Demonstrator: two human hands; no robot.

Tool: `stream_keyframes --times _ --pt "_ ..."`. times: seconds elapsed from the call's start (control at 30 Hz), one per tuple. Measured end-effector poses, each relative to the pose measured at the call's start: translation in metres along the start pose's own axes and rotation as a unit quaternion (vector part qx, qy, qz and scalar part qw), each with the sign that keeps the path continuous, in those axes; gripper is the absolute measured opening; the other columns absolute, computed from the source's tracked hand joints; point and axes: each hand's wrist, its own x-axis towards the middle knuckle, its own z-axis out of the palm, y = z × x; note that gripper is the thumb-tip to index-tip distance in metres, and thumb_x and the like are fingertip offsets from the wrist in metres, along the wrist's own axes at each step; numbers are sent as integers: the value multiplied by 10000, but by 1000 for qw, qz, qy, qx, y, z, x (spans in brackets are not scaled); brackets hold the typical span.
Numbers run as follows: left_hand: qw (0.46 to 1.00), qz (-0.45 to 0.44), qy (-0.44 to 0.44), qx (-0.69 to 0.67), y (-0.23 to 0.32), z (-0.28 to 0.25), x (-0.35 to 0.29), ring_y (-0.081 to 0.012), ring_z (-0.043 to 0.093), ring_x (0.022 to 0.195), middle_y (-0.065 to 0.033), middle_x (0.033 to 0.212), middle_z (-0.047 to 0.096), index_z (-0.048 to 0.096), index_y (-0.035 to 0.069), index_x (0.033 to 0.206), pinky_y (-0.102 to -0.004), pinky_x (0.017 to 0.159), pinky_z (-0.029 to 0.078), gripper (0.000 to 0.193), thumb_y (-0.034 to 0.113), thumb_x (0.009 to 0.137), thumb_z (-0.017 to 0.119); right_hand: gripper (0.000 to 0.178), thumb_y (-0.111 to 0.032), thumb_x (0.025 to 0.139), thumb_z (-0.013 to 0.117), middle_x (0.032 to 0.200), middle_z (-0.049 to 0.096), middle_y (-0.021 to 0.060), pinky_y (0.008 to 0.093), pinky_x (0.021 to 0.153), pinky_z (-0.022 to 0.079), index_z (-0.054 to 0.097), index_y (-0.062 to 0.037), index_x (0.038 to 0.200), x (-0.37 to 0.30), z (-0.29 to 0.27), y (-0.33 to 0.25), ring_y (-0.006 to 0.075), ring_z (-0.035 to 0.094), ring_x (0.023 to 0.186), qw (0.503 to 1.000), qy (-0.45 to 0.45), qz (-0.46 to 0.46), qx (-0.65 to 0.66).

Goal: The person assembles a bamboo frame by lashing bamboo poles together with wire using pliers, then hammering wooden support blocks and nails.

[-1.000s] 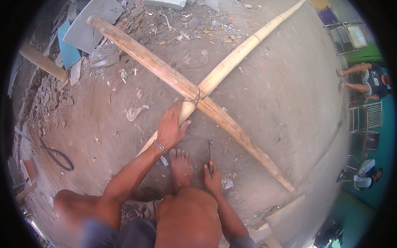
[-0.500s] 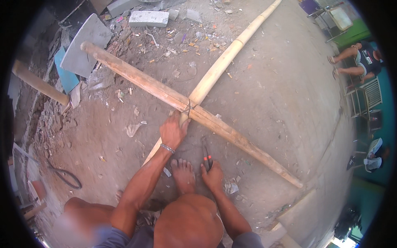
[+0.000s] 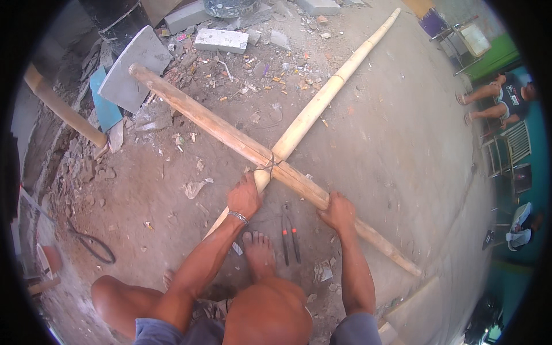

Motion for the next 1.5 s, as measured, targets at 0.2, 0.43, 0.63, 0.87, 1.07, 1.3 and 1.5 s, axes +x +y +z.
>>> stream_keyframes --times 0.2,0.43,0.63,0.87,1.07,1.3,1.5 --pt "999 -9 14 48 3 10 -7 -363 713 973 -198 1081 666 508 9 1254 -449 810 604 615 288 804 820 381 -283 672 812 882 696 244 490 789 529 635 -12 874 -12 -7 -3 442 688 881 998 7 -4 59" --pt "999 7 20 44 1 11 -5 -357 715 979 -193 1080 668 508 1 1239 -445 772 611 604 290 809 818 385 -288 672 795 896 692 254 505 795 532 656 -1 886 -36 -4 -19 455 681 867 996 16 22 89" --pt "999 13 13 30 1 10 -2 -362 713 993 -196 1090 668 494 -11 1308 -451 778 609 667 297 814 819 386 -275 656 805 891 699 238 492 787 535 672 -30 923 -23 -2 -1 450 681 865 998 29 -12 61" --pt "998 34 26 35 5 3 -6 -340 710 983 -189 1152 649 445 9 1446 -443 771 612 723 285 857 763 378 -274 662 809 898 702 229 482 795 535 668 -30 914 -22 -4 -3 437 687 884 997 33 -7 68" --pt "989 80 76 101 2 8 -7 -305 691 1021 -140 1418 572 349 29 1578 -412 797 611 810 250 883 702 393 -294 676 802 902 700 237 494 801 534 663 -24 924 -19 6 -4 444 686 886 997 31 -4 72" --pt "991 77 54 99 6 8 -9 -292 677 1032 -108 1517 519 317 25 1593 -410 813 605 859 232 854 704 406 -293 667 808 915 711 229 486 806 537 676 -44 959 -11 1 6 439 692 902 997 20 5 75" --pt "992 85 51 83 4 6 -9 -297 686 1001 -114 1519 517 328 28 1585 -413 827 600 857 239 848 713 403 -284 663 805 915 712 225 478 808 538 668 -50 961 -4 1 11 430 695 910 997 7 4 71"
